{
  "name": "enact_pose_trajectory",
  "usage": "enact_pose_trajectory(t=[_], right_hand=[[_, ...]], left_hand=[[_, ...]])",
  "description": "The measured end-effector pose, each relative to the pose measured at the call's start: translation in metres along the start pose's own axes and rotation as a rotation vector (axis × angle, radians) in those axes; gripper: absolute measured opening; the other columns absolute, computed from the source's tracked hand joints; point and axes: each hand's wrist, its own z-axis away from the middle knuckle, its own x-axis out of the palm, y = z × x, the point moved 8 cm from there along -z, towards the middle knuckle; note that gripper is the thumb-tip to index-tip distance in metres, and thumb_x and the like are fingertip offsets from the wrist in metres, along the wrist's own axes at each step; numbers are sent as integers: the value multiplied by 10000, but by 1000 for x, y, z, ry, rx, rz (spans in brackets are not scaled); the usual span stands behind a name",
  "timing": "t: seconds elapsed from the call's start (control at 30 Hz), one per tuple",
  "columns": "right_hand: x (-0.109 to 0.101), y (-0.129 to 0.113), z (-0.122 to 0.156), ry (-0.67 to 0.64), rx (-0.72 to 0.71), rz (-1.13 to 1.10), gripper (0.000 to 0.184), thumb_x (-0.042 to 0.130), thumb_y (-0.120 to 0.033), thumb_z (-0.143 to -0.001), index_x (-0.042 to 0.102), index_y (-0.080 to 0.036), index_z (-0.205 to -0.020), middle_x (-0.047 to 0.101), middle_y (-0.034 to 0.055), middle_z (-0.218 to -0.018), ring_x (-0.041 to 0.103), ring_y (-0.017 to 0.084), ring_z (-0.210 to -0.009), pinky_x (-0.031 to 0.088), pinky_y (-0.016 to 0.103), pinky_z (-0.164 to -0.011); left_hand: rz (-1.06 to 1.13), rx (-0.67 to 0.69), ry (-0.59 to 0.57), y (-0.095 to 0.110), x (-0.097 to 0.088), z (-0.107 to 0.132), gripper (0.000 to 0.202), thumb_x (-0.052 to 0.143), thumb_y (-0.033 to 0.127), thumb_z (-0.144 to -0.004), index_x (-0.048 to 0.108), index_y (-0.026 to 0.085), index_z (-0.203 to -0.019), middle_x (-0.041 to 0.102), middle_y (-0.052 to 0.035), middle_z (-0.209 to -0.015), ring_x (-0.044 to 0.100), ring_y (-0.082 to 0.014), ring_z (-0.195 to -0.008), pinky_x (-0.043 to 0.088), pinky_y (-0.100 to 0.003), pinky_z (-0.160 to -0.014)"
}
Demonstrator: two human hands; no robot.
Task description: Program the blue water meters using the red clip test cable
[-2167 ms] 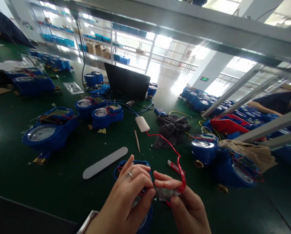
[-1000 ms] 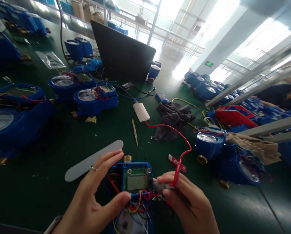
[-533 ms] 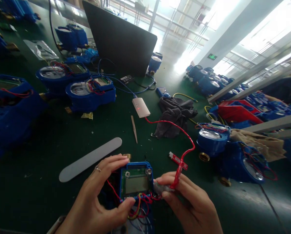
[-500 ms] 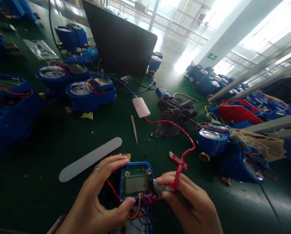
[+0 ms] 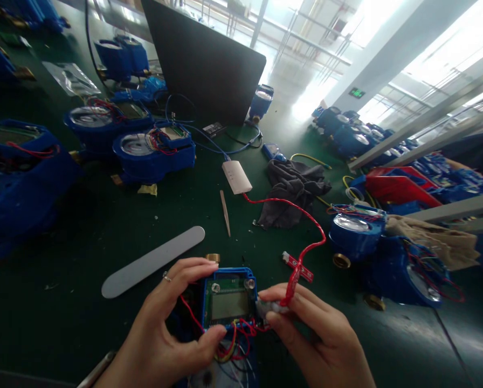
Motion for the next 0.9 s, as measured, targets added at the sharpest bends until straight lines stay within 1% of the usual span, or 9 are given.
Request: enact_pose_trajectory(t=[0.17,0.3,0.5,0.63,0.73,0.83,0.9], right_hand=[[-3,0,-1,31,37,-16,182,636,-95,-876,715,-224,-978,727,-22,-886,668,63,-612,558,96,-590],[0,5,0,38,80,-41,152,638,-126,-876,730,-220,-953,733,-5,-870,685,92,-634,574,126,-586],[0,11,5,110,166,-113,115,643,-197,-871,752,-216,-902,730,14,-832,673,124,-629,579,178,-576],[0,10,4,129,155,-139,137,645,-171,-865,752,-243,-913,730,-14,-843,671,100,-633,562,140,-585],[-2,9,3,124,122,-108,144,653,-168,-860,747,-255,-924,732,-28,-828,664,94,-619,557,137,-587],[-1,8,1,83,106,-53,126,655,-183,-862,744,-238,-932,740,-14,-823,671,107,-619,563,153,-578],[-2,10,2,80,122,-43,117,652,-198,-865,746,-230,-927,737,-4,-810,663,113,-596,569,167,-569]], left_hand=[[35,-40,-14,-5,0,0,470,741,242,-712,650,337,-1163,647,20,-1234,600,-216,-1191,488,-324,-1048],[61,-51,-30,-7,0,-1,448,750,268,-718,660,292,-1157,648,-21,-1239,596,-250,-1195,498,-372,-1045],[80,-50,-28,-7,0,-1,452,761,250,-708,667,299,-1147,644,-18,-1242,594,-249,-1192,489,-377,-1057],[71,-52,-31,-8,0,-1,452,754,242,-707,666,302,-1146,648,-12,-1237,596,-250,-1196,489,-370,-1055],[74,-48,-26,-7,0,-1,461,748,226,-701,663,300,-1148,650,-9,-1238,594,-250,-1203,482,-371,-1062],[78,-46,-25,-6,0,-2,449,738,221,-702,666,290,-1140,655,-12,-1224,604,-243,-1183,483,-373,-1062],[79,-46,-28,-5,1,-2,439,731,223,-708,668,279,-1138,656,-22,-1222,606,-245,-1175,489,-379,-1055]])
